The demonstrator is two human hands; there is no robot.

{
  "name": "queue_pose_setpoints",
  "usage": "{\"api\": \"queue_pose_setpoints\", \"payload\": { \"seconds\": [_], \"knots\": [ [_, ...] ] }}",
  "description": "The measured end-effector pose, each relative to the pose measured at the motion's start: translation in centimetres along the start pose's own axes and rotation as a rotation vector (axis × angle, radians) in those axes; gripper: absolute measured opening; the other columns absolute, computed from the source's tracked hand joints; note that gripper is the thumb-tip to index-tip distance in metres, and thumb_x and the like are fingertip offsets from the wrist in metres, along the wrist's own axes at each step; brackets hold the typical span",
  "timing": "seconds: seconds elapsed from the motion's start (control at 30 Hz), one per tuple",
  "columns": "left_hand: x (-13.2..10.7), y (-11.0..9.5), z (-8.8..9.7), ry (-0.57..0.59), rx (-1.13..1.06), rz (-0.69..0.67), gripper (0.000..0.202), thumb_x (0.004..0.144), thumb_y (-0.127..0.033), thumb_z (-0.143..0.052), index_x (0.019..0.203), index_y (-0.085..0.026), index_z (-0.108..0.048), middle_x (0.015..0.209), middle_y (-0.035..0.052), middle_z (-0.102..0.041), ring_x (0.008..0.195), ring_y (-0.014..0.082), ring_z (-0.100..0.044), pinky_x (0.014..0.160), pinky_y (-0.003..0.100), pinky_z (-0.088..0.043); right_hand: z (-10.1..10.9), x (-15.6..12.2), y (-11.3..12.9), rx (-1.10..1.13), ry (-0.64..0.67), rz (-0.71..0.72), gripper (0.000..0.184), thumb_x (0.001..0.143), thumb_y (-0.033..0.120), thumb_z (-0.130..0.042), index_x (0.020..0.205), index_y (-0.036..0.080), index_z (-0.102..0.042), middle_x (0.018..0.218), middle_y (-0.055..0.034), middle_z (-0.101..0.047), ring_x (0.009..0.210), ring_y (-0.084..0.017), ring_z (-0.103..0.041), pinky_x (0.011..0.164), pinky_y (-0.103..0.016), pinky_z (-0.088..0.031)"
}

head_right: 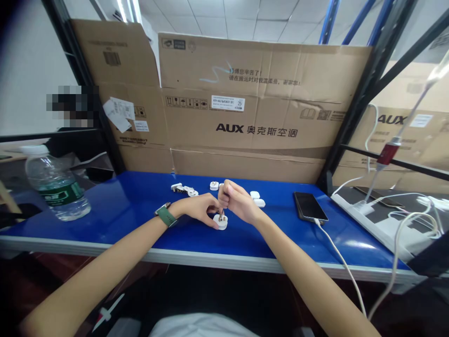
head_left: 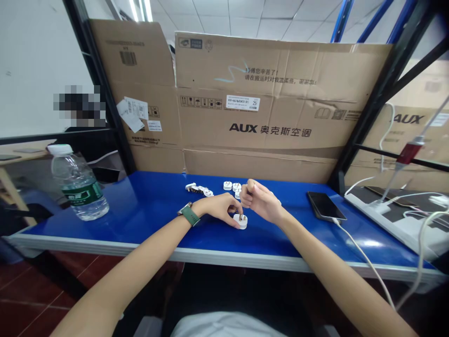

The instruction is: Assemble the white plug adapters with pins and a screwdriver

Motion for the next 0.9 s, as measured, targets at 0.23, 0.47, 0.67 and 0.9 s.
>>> {"api": "queue_pose_setpoints", "payload": {
  "seconds": [0.23,0.47,0.67,0.9],
  "knots": [
    [0.05,0.28,-0.08,-0.009,-0.027,-0.010,0.045,0.068,-0.051,-0.085,0.097,-0.017,-0.078,0.064,-0.0055,-0.044,0.055,0.0085,-0.040,0.055,0.024,-0.032,-0.03,-0.01,-0.07,-0.002,0.029,-0.034,0.040,0.092,0.048,-0.066,0.075,0.022,-0.040,0.075,0.0009,-0.038,0.066,-0.015,-0.035,0.062,-0.029,-0.033],
    [0.12,0.22,-0.18,-0.008,-0.030,-0.052,0.041,0.071,-0.050,-0.083,0.093,-0.017,-0.077,0.061,-0.0066,-0.039,0.054,0.0079,-0.036,0.054,0.024,-0.029,-0.28,-0.11,0.25,-0.051,0.038,0.023,0.037,0.095,0.044,-0.062,0.074,0.022,-0.040,0.073,0.0014,-0.035,0.064,-0.015,-0.034,0.062,-0.030,-0.032],
    [0.03,0.25,-0.15,-0.009,-0.044,-0.032,0.044,0.069,-0.051,-0.085,0.096,-0.017,-0.078,0.062,-0.0066,-0.039,0.054,0.0078,-0.035,0.055,0.024,-0.028,-0.21,-0.11,0.26,-0.069,0.031,0.047,0.038,0.094,0.045,-0.063,0.074,0.022,-0.042,0.073,0.0013,-0.037,0.064,-0.015,-0.035,0.062,-0.030,-0.031],
    [0.06,0.51,-0.27,-0.003,-0.029,-0.038,0.045,0.070,-0.053,-0.083,0.098,-0.017,-0.076,0.064,-0.0062,-0.041,0.055,0.0084,-0.037,0.056,0.025,-0.029,-0.23,0.04,0.05,-0.062,0.045,0.038,0.036,0.096,0.043,-0.062,0.075,0.021,-0.044,0.073,0.0015,-0.040,0.065,-0.014,-0.040,0.062,-0.029,-0.035]
  ]
}}
Point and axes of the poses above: each hand's wrist, its own x-axis towards the middle knuckle, its own z-axis out of the back of the hand, y = z × x, the point moved 7 cm from there along x, towards the middle knuckle
